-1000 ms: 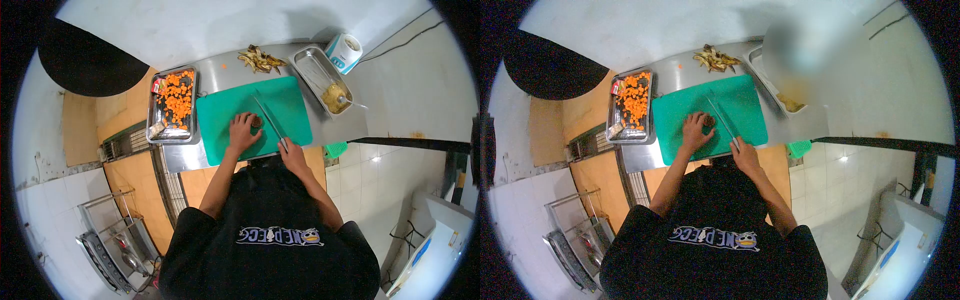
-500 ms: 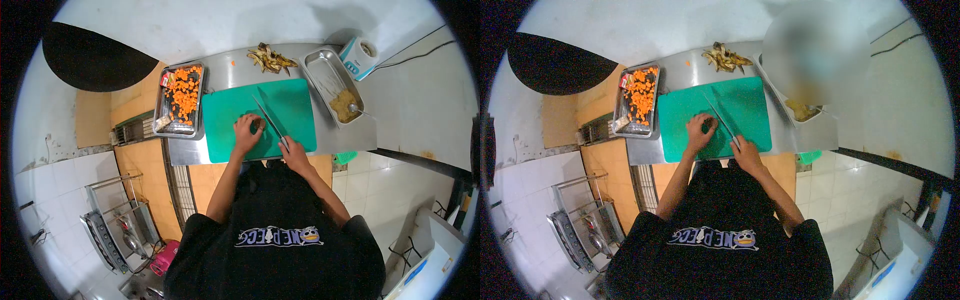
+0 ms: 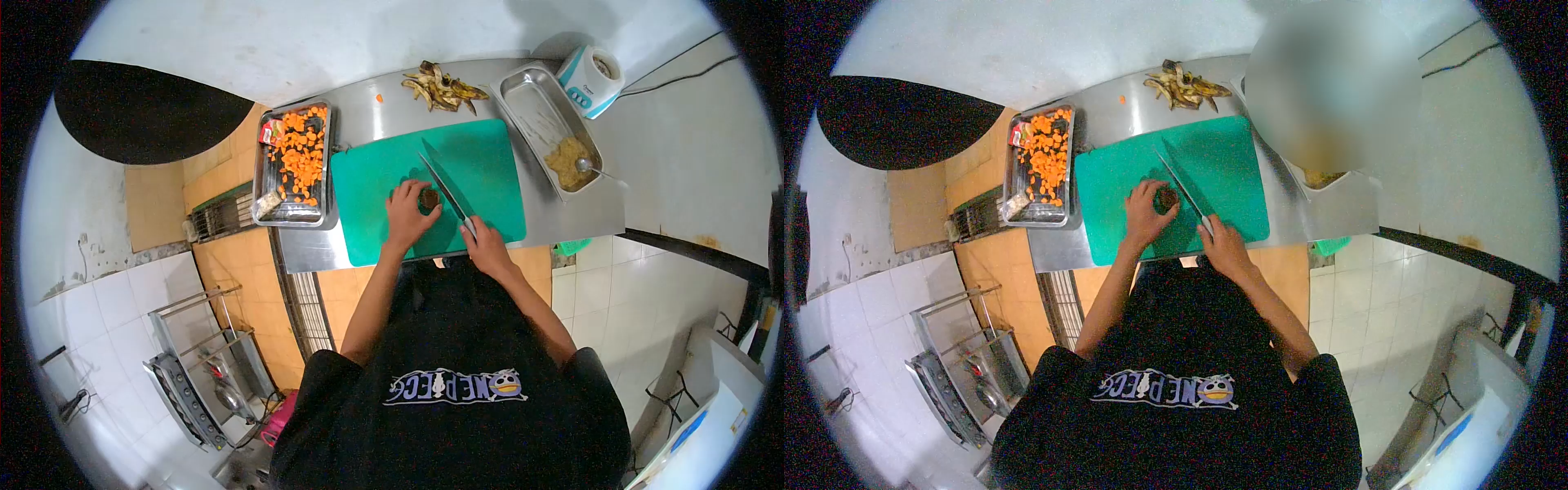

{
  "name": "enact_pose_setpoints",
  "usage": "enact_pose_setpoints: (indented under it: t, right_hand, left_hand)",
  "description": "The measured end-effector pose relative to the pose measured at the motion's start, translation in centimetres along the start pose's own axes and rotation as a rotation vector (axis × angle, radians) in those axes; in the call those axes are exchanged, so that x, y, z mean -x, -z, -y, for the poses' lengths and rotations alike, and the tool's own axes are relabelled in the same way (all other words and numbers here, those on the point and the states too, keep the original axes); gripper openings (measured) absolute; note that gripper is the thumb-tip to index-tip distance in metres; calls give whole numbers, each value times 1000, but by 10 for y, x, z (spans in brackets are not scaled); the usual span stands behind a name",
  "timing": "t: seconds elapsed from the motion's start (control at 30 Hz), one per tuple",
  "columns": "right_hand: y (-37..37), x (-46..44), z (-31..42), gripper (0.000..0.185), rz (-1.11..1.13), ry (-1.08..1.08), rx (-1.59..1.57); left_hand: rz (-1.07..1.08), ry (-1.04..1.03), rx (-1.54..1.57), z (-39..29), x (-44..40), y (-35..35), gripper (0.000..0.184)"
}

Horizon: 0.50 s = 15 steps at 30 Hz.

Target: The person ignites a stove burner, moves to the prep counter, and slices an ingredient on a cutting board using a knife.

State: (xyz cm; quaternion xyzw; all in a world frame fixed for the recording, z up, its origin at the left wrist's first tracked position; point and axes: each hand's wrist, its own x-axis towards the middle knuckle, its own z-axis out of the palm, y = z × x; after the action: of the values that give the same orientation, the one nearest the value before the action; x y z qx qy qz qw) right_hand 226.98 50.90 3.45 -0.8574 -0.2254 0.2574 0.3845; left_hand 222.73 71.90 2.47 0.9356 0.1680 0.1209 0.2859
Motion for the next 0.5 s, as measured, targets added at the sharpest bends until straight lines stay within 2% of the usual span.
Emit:
enact_pose_setpoints:
  t: [0.1, 0.23, 0.33, 0.4, 0.5]
  right_hand:
    - [-2, 1, 0, 31, -13, -2, 10]
    - [-7, 3, -1, 31, 9, -33, 1]
    - [-11, 4, -2, 32, 2, -17, 23]
    - [-13, 4, -1, 32, 8, -32, 48]
    - [-14, 4, 2, 32, 21, -57, 73]
  left_hand:
    - [93, 3, -65, -3, 0, 4, 49]
    - [56, -22, -57, 0, 1, -1, 46]
    - [30, 16, -44, 2, 0, -2, 42]
    - [56, 173, 125, 0, -2, 2, 37]
    - [54, 180, 8, -10, -1, 14, 41]
